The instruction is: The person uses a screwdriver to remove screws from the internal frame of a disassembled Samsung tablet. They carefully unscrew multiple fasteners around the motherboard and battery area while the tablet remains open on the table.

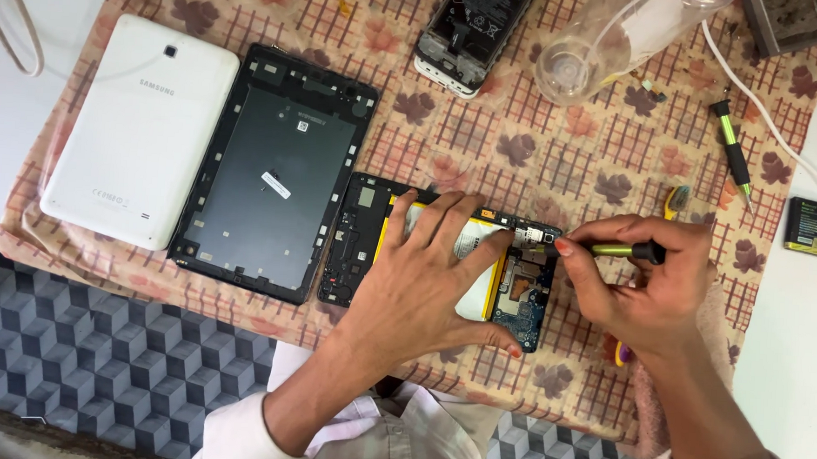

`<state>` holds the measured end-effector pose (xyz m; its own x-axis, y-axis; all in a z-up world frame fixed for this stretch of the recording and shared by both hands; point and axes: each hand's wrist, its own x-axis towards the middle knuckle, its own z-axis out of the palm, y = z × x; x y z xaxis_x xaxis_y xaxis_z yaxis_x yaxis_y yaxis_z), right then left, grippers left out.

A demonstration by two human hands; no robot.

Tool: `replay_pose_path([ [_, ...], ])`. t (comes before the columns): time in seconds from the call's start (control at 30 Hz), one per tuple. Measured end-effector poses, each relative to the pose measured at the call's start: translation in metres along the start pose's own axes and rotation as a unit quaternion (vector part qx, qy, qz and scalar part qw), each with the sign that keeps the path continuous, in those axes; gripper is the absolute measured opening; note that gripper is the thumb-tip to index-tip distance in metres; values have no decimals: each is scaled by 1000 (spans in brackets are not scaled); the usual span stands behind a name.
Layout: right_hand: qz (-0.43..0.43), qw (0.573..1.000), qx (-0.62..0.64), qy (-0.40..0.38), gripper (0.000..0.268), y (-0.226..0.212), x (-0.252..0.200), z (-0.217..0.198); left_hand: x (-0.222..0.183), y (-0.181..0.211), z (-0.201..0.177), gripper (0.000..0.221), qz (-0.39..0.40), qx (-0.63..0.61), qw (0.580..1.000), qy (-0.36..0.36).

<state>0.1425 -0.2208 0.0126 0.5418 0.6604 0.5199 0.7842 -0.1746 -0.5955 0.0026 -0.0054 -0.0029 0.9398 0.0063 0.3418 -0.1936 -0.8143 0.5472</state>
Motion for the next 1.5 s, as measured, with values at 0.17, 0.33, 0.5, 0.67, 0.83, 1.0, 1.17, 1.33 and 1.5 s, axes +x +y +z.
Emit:
replay_pose_path([
  [0.17,-45,999,-28,-13,51,-5,3,-1,-2,-2,0,94,10,-12,1000,2],
  [0.33,-56,996,-74,0,54,-10,-1,-3,-3,-4,0,93,9,-30,999,2],
  [0.5,6,999,-32,29,54,-4,-8,1,-4,-5,1,94,11,-32,999,3],
  [0.67,30,998,-24,45,51,1,-12,0,-5,-5,1,94,13,-42,999,12],
  [0.83,63,997,-11,51,49,5,-12,-1,-6,-6,2,94,16,-38,999,13],
  [1.0,71,996,-26,43,47,9,-8,-3,-6,-7,1,94,16,-37,999,9],
  [1.17,58,997,-44,35,46,12,-8,-3,-6,-8,2,94,19,-36,999,10],
  [1.33,70,997,-28,35,47,12,-10,-3,-7,-8,3,94,19,-37,999,14],
  [1.5,56,997,-40,32,49,14,-10,-3,-8,-7,2,93,20,-33,999,14],
])
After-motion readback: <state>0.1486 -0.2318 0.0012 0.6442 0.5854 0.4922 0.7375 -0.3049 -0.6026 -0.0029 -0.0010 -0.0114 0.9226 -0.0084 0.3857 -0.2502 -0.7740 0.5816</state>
